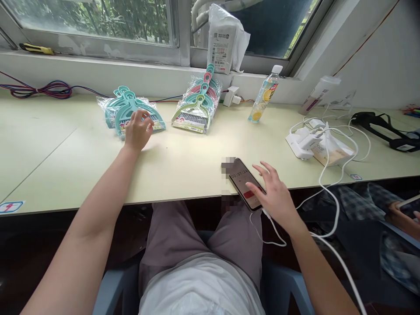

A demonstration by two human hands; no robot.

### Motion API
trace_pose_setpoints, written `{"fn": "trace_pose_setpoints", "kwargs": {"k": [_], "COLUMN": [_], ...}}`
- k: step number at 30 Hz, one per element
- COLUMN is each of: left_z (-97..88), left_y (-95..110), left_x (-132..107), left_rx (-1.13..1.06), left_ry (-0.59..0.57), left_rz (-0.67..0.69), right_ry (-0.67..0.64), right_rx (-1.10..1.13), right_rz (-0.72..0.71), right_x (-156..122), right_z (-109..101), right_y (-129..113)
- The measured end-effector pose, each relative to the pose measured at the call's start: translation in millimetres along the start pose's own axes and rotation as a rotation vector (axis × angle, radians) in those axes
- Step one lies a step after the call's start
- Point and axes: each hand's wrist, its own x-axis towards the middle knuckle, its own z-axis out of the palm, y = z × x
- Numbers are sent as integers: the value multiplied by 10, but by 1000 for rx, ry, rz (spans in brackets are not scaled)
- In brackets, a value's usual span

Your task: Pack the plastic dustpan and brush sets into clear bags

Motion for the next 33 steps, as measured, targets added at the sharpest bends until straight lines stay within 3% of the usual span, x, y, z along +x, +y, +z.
{"fn": "trace_pose_setpoints", "kwargs": {"k": [6,11,17,25,33], "left_z": [14,4,38,155,96], "left_y": [-2,5,23,19,155], "left_x": [10,2,-3,27,55], "left_rx": [0,-14,-86,-75,-95], "left_ry": [-11,-7,-17,17,-14], "left_rz": [-6,-7,-58,-31,-25], "right_ry": [-205,-278,-330,-371,-338], "right_rx": [553,519,446,586,578], "right_rz": [-155,-204,-211,-173,-115], "right_x": [643,1005,1034,960,972], "right_z": [-58,146,237,173,180], "right_y": [362,433,430,424,411]}}
